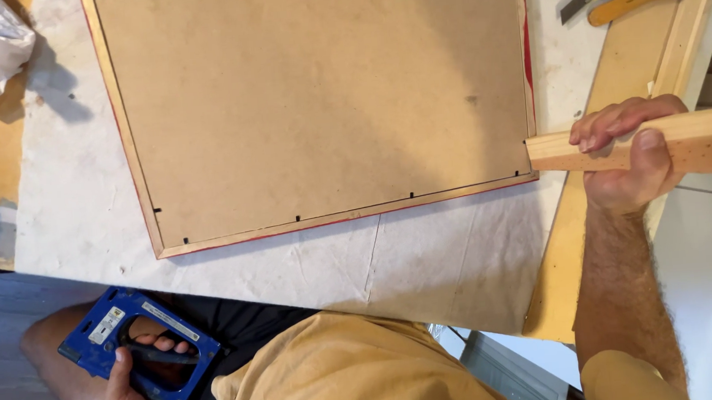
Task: Assembling a picture frame by stapling wooden supports to the back and cleaning the front with a brush
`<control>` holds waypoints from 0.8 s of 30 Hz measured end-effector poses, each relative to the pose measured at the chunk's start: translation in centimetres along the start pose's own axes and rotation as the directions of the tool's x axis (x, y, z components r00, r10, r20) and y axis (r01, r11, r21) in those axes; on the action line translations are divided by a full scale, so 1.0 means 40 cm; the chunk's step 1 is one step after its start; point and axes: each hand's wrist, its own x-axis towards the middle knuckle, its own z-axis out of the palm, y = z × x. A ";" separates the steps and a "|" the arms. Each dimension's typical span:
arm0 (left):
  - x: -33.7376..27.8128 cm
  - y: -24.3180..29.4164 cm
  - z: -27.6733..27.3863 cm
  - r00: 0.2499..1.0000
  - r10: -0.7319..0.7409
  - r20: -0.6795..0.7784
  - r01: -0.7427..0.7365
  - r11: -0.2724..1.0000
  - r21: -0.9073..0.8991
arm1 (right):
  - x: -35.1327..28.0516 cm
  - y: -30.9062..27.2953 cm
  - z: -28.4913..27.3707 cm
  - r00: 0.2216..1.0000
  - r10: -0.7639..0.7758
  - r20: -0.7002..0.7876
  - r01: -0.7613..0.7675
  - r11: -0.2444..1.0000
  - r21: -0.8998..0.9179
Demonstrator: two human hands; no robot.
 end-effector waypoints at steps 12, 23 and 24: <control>0.003 0.002 -0.001 0.998 -0.002 -0.059 0.005 0.998 0.055 | -0.012 0.002 0.011 0.996 -0.037 0.076 0.038 0.999 -0.005; 0.009 0.008 -0.011 0.998 -0.033 -0.051 0.035 0.999 0.031 | -0.006 0.014 -0.028 0.996 0.012 0.092 -0.011 1.000 -0.006; 0.010 0.007 -0.012 0.999 -0.029 -0.036 0.030 0.999 0.025 | -0.004 0.014 -0.029 0.994 0.015 0.109 -0.015 1.000 -0.002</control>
